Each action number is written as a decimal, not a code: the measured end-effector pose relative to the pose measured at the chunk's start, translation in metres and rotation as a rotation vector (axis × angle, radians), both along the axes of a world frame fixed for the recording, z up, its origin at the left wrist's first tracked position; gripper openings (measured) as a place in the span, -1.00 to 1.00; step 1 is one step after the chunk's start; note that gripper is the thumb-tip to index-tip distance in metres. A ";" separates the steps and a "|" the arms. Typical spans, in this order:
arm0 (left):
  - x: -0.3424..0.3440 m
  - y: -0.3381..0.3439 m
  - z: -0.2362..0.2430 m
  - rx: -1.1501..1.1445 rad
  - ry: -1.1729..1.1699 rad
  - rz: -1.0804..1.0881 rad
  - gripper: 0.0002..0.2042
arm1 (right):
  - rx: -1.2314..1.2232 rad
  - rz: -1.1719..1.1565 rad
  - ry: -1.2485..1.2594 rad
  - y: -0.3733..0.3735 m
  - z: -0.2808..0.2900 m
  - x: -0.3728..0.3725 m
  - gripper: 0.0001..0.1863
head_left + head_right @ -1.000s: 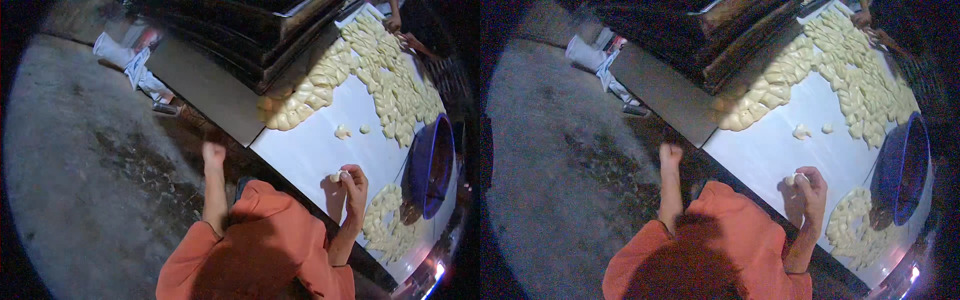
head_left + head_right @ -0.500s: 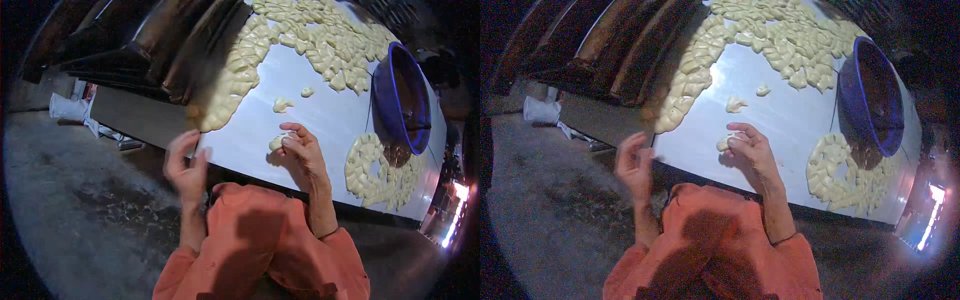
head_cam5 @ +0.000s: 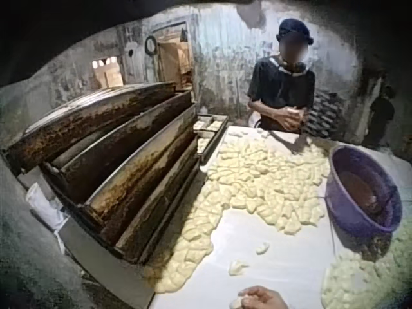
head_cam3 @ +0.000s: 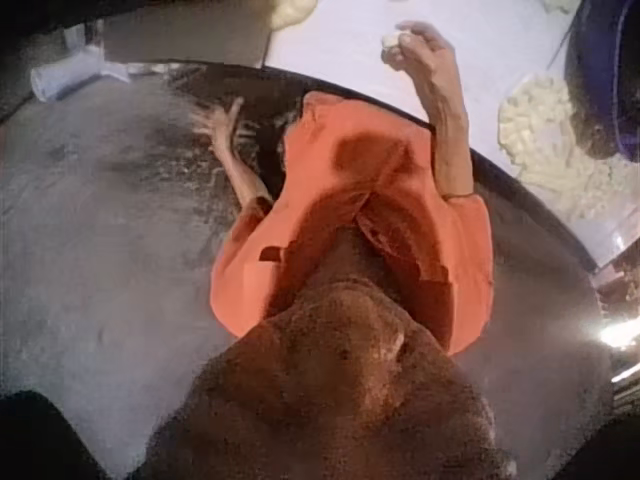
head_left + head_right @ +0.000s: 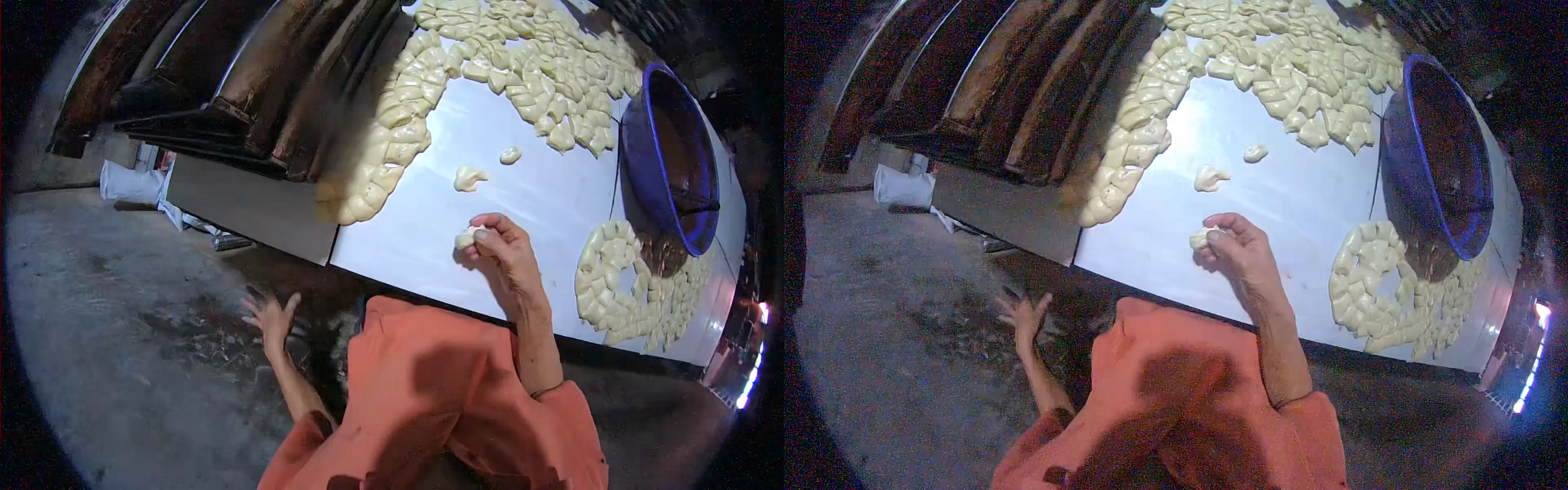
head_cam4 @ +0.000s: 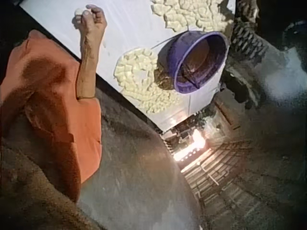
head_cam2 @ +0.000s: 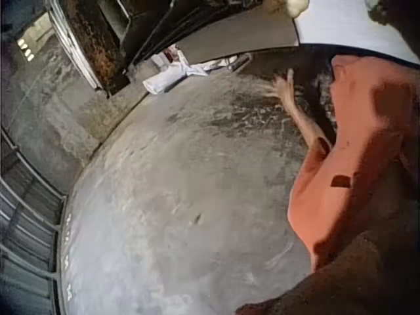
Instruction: The person prepares pieces of dough by hand, pulling a small piece from a larger mass, dipping it into a bowl of dark liquid, and folding it into a rounded shape before placing the shaped pieces into metal baking pans on the table.
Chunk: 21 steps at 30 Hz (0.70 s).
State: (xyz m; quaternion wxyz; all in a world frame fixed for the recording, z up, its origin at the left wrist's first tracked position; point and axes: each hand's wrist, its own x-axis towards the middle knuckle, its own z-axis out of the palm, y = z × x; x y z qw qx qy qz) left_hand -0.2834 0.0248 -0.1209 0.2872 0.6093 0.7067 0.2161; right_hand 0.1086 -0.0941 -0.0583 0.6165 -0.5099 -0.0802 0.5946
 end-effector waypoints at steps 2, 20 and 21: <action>0.004 -0.011 0.004 0.003 0.300 -0.145 -0.57 | 0.024 0.021 0.012 0.003 0.003 -0.001 -0.75; 0.239 0.003 0.067 -0.731 -0.692 -0.660 -0.76 | 0.019 -0.040 -0.068 -0.008 0.001 0.003 -0.81; 0.242 -0.001 0.067 -0.696 -0.769 -0.685 -0.72 | 0.072 -0.092 -0.097 -0.005 0.004 -0.001 -0.76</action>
